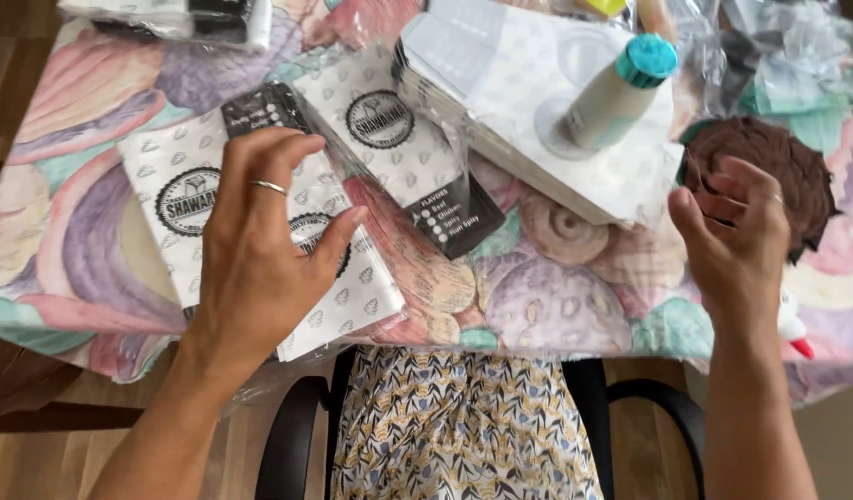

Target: The person organizes printed food wrappers on a table and then uses scissors to cut small pieces of adhesive tape.

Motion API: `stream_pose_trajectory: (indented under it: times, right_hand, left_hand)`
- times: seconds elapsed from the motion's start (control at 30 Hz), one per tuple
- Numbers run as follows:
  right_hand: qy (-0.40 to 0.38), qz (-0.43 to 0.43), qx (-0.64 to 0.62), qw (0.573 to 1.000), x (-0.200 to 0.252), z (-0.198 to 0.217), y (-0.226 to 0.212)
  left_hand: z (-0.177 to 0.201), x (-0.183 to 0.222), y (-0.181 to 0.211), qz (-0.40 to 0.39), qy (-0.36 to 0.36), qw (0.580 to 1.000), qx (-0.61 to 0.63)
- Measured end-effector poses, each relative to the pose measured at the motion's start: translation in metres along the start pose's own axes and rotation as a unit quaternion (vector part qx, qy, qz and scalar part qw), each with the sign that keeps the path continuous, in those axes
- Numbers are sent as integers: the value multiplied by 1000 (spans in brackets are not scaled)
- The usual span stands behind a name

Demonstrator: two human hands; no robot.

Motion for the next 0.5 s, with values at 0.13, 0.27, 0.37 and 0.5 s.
stream_pose_trajectory:
  times: [0.13,0.27,0.37,0.5]
  right_hand:
    - [16,153,-59,986,38,1,-22]
    - [-49,230,-120,965,83,-21,-43]
    - [-98,340,14,935,122,-65,-100]
    - [-162,488,21,857,160,-132,-138]
  left_hand:
    - [27,29,-10,44,9,986,-162]
    - [75,98,-28,214,87,956,-182]
    - [68,156,-40,366,69,922,-109]
    - [42,197,-43,543,71,832,87]
Point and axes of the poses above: each hand's wrist, its own x-axis away from the middle knuckle, its own z-axis out of the back of the hand, y = z × x, the point moved 8 cm from there along -x, towards the middle knuckle, and after that the axes turned 11 degrees about -z, right-handed, at the moved point
